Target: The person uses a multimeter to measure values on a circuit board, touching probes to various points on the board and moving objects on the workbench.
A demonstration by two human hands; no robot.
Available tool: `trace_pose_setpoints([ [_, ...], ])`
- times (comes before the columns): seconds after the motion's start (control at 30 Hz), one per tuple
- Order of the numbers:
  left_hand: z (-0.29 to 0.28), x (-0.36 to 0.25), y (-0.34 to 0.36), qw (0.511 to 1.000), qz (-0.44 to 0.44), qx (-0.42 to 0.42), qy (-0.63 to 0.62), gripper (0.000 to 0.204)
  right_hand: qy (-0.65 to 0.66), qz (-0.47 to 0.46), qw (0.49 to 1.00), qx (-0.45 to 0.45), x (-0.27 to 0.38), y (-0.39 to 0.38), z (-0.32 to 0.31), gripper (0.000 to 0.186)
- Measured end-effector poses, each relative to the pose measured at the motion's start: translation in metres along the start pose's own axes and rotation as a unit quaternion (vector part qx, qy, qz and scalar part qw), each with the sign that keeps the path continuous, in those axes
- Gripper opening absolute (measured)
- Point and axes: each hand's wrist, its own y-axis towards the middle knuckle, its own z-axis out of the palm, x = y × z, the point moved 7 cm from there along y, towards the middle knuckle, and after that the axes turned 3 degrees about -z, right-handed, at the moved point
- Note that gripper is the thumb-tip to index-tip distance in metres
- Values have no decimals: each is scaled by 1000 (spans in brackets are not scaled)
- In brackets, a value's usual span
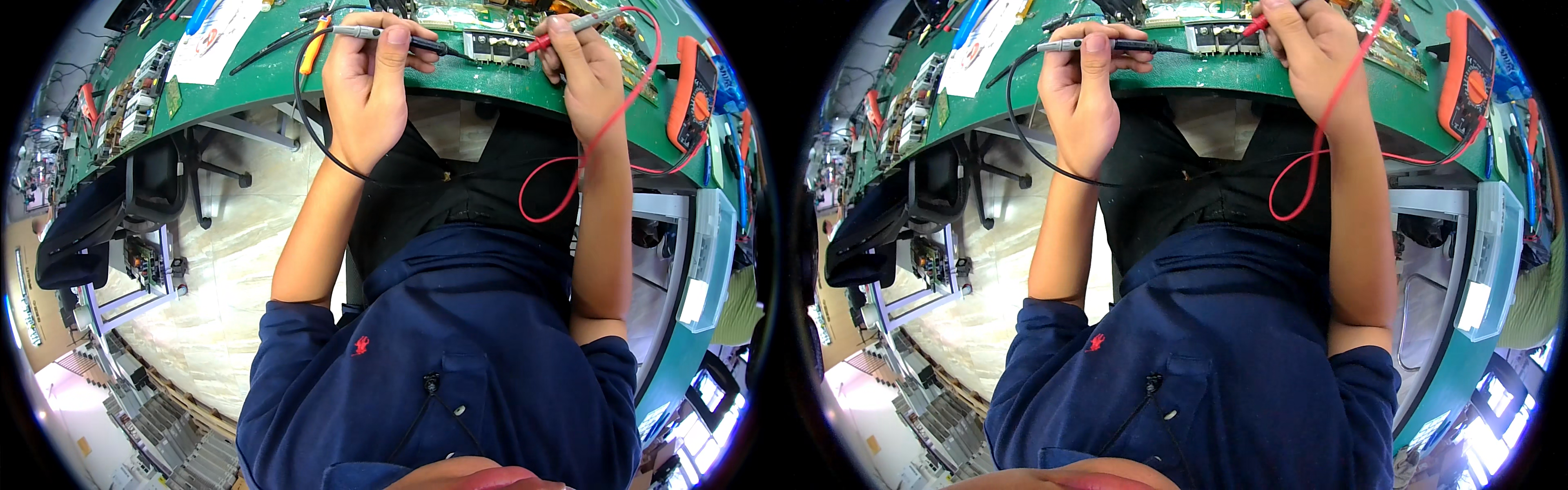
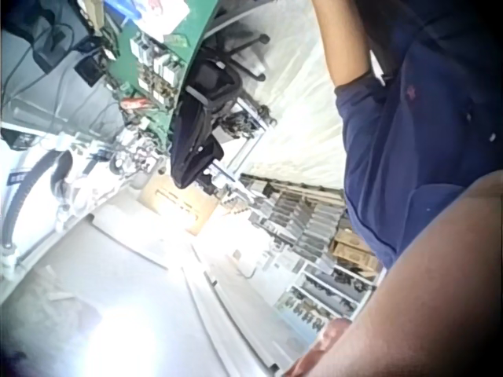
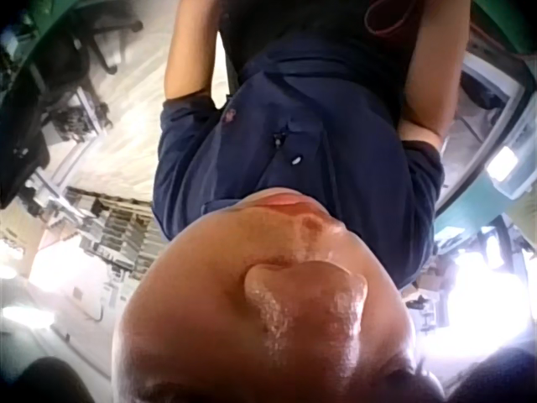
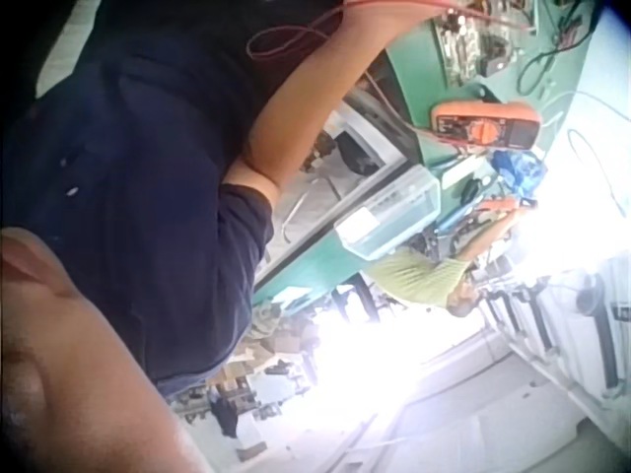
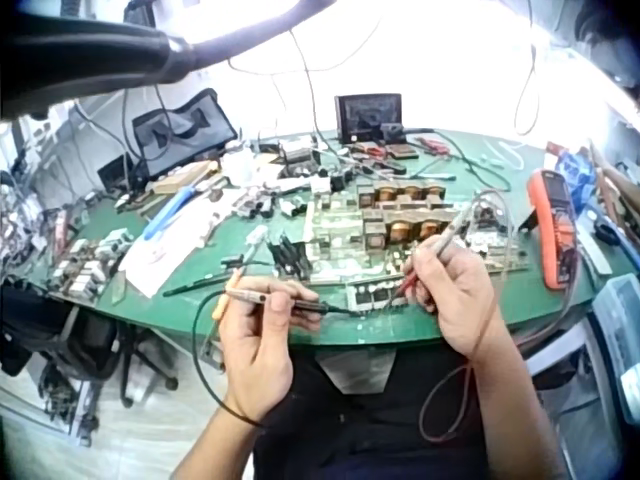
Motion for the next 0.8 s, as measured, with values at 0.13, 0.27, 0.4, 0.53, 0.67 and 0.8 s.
trace_pose_setpoints([
  [0.13,-1,1,0,1000,0,0,30,21,-47,-12,998,-45,9,0,12,20],
  [0.27,0,0,1,999,9,6,38,22,-67,-23,997,-31,24,-3,19,20],
  [0.4,1,-1,1,999,11,7,38,22,-68,-30,997,-33,16,-3,17,20],
  [0.53,2,-2,0,999,13,10,51,22,-72,-37,996,-27,18,-2,19,20],
  [0.67,3,-2,1,998,18,14,52,23,-70,-44,996,-17,17,-3,19,19],
  [0.8,3,-2,1,999,21,16,46,22,-52,-40,998,-14,15,-3,19,18],
])
